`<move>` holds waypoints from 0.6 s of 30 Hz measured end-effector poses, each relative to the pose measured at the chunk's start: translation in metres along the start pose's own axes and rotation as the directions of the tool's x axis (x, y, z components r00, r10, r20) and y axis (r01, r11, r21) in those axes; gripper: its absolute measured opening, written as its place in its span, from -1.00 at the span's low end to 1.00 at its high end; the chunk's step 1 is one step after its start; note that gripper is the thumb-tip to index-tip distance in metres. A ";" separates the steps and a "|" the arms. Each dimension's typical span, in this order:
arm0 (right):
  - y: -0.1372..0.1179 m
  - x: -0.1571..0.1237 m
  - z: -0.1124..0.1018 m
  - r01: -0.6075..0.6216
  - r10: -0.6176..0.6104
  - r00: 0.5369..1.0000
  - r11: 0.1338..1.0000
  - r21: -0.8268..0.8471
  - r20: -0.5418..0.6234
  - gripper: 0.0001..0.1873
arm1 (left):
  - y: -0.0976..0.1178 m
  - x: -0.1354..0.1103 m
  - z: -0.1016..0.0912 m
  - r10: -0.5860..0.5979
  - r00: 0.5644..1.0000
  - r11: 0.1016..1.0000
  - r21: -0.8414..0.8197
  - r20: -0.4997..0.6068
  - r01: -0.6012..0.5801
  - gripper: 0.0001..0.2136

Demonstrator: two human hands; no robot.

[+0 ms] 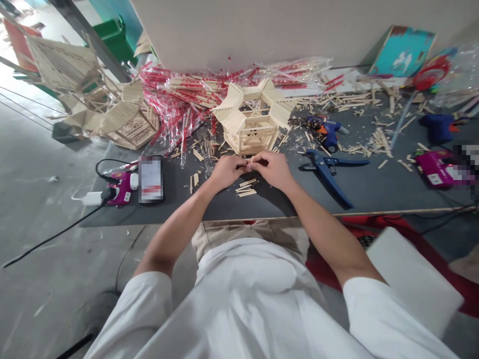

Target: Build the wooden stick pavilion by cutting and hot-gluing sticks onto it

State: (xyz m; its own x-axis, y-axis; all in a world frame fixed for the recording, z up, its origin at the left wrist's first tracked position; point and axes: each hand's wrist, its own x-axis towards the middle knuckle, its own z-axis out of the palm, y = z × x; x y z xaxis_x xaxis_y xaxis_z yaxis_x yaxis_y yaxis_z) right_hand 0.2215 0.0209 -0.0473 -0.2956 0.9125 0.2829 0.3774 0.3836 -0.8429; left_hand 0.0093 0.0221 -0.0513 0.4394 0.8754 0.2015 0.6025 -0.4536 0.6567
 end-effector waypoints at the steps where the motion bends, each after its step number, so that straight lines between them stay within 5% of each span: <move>1: 0.001 0.000 0.001 -0.011 0.011 1.000 1.000 0.026 0.000 -0.86 | -0.001 0.000 0.001 0.003 1.000 1.000 0.001 -0.003 -0.003 -0.78; 7: 0.004 0.000 0.003 -0.087 0.086 0.996 0.990 0.111 0.013 -0.80 | -0.003 0.001 0.002 0.030 1.000 1.000 -0.009 -0.005 -0.030 -0.80; 18: -0.003 0.001 -0.001 -0.009 0.012 0.999 0.997 0.078 -0.035 -0.85 | 0.008 -0.005 0.001 0.033 0.999 0.998 0.057 -0.023 -0.031 -0.80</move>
State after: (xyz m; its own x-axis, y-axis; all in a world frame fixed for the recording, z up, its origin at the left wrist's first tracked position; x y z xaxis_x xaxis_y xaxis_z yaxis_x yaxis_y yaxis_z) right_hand 0.2208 0.0207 -0.0437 -0.2597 0.9214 0.2889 0.3107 0.3631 -0.8784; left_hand 0.0128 0.0143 -0.0482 0.4432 0.8638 0.2397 0.6257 -0.4896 0.6072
